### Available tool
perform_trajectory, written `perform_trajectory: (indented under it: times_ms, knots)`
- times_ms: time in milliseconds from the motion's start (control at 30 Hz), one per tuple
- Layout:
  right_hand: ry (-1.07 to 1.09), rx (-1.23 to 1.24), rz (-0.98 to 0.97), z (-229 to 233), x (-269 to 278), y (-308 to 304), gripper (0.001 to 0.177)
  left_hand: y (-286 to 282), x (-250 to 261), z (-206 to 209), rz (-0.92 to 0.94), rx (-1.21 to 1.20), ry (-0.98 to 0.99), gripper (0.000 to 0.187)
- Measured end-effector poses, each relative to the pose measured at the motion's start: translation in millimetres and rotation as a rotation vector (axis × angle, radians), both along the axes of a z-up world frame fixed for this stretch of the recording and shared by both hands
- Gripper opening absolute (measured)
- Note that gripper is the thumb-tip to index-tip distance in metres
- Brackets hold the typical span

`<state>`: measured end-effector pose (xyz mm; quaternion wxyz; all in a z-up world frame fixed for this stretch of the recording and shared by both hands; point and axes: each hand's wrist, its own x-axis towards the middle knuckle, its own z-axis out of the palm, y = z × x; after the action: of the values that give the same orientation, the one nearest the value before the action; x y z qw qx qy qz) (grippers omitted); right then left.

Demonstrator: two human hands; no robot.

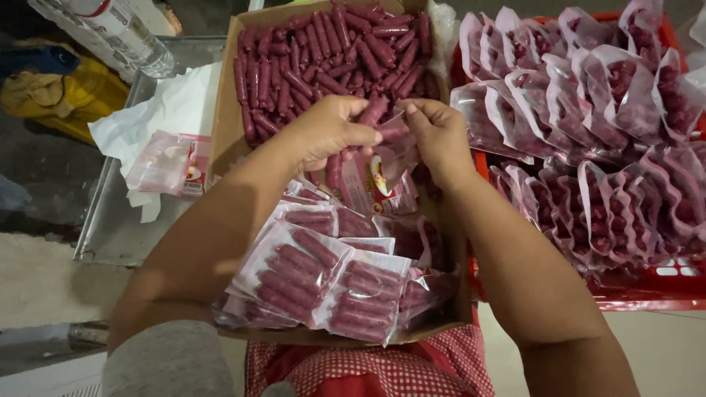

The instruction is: The person is manually placing individual sausages into plastic bags and organizing the packaged sausages inside a cardboard box.

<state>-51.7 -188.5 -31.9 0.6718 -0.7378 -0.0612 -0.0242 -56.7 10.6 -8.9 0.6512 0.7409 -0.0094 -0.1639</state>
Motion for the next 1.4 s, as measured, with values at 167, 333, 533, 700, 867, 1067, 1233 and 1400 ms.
perform_trajectory:
  times_ms: [167, 333, 533, 700, 867, 1067, 1233, 1400]
  knots:
    - [-0.048, 0.026, 0.002, -15.8, 18.7, -2.5, 0.024, -7.0, -12.8, 15.1, 0.023, 0.212, -0.218, 0.064]
    - [0.040, 0.122, 0.026, -3.4, 1.2, 5.6, 0.019, -28.4, -3.0, 4.2, -0.194, 0.694, -0.517, 0.056]
    - [0.117, 0.280, -0.032, -13.1, 16.9, 1.1, 0.022, -25.1, 3.3, 18.8, -0.231, 0.756, -0.576, 0.065]
    - [0.148, 0.361, -0.053, -13.8, 21.6, 0.2, 0.021, -17.8, -8.1, 32.0, -0.181, 0.734, -0.587, 0.039]
    - [0.104, 0.333, -0.052, -21.4, 25.0, 0.0, 0.021, -15.1, -1.1, 18.7, -0.192, 0.845, -0.699, 0.027]
    - [0.112, 0.148, 0.075, 21.6, -17.8, 13.0, 0.019, -29.2, 31.7, -25.3, -0.170, 0.900, -0.791, 0.020]
    - [-0.025, -0.045, 0.026, 3.1, 5.4, -1.7, 0.020, -26.2, 11.9, 22.0, -0.108, 0.283, -0.610, 0.026]
    - [0.140, 0.260, 0.132, -8.6, 14.5, -6.7, 0.019, -47.9, 27.0, 54.8, 0.263, 0.157, -0.532, 0.018]
